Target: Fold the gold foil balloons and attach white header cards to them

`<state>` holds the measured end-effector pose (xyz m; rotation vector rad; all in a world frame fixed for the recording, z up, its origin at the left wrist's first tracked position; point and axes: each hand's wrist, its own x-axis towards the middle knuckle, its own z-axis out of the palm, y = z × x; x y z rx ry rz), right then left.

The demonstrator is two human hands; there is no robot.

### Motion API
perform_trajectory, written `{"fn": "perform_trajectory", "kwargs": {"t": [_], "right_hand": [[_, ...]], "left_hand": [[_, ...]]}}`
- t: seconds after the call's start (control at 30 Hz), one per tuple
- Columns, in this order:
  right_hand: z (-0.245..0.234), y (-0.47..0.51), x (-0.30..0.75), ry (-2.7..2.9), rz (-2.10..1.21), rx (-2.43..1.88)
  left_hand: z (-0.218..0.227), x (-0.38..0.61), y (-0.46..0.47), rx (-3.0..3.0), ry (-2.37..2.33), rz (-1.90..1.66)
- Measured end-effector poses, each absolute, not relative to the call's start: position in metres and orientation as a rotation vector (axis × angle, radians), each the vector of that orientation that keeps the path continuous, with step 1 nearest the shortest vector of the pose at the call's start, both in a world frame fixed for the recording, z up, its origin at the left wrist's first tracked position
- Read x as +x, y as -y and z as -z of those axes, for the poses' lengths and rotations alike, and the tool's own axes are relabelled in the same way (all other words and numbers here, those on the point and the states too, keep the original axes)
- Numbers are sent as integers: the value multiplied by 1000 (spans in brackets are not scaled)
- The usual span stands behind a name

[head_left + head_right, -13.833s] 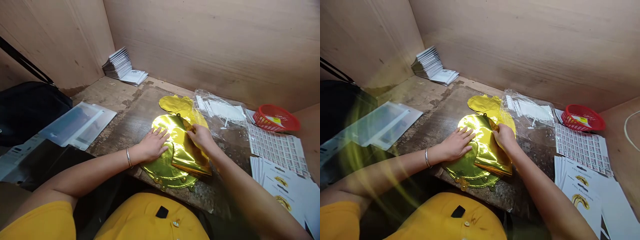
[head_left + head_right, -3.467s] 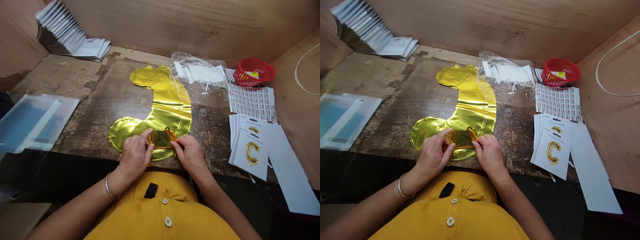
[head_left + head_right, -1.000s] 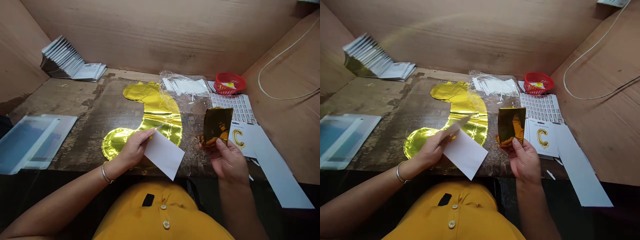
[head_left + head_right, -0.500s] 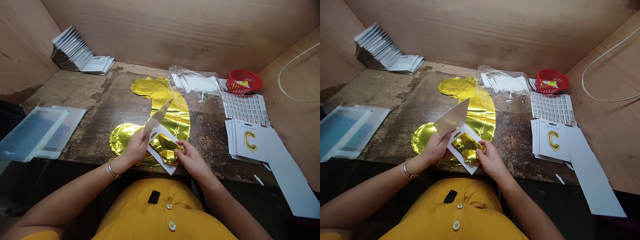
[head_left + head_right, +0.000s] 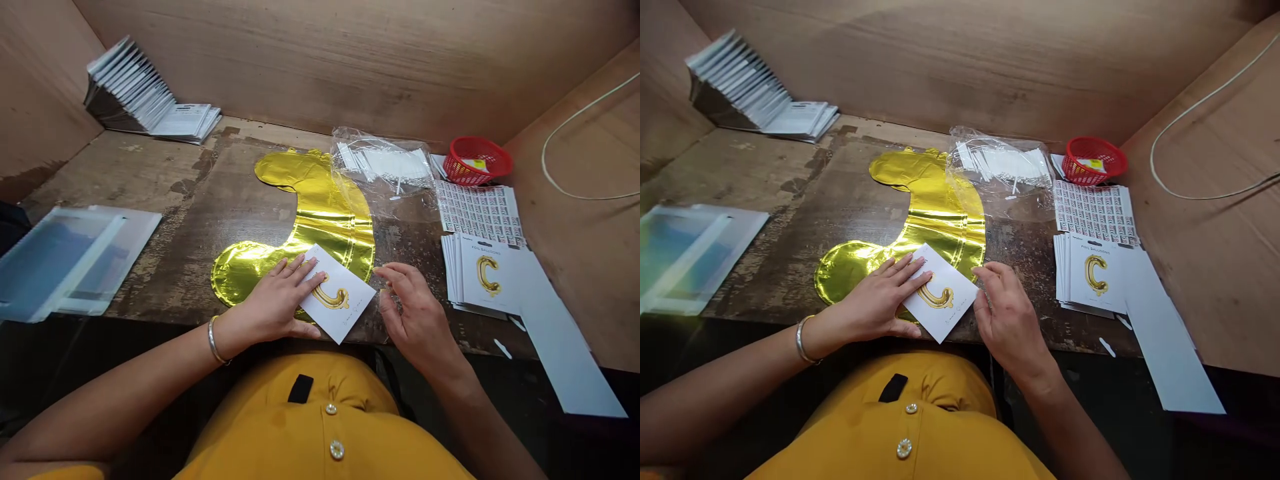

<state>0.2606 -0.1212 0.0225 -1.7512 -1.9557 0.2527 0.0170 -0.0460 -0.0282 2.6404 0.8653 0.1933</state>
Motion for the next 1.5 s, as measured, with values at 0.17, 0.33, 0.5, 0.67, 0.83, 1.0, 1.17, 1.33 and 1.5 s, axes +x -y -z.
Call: {"fn": "perform_trajectory", "kwargs": {"t": [0.17,0.33,0.5,0.67,0.83,1.0,1.17,1.33,1.5], "right_hand": [[12,120,244,2167,-196,-1652],[28,120,243,2127,-189,-1682],[29,126,246,1977,-216,-1678],[32,132,255,1378,-362,-1700],[9,126,266,1251,-1310,-1296],[-18,103,253,1861,-628,-1258],[-12,81,237,2216,-282,-1010],[-6,87,239,1707,-504,-1264],[4,82,210,985,-1473,-1231]], "left_hand": [[24,29,35,2586,-998,-316],[3,45,-4,1954,-1265,-455],[-10,45,-21,1462,-995,-104],[-5,35,10,1384,-893,-405],[-14,26,40,1346,-822,-738],[-21,26,56,1244,-879,-1009],[-8,37,76,686,-766,-934],[9,34,75,443,-882,-1081],[16,45,76,464,-888,-1210]]}}
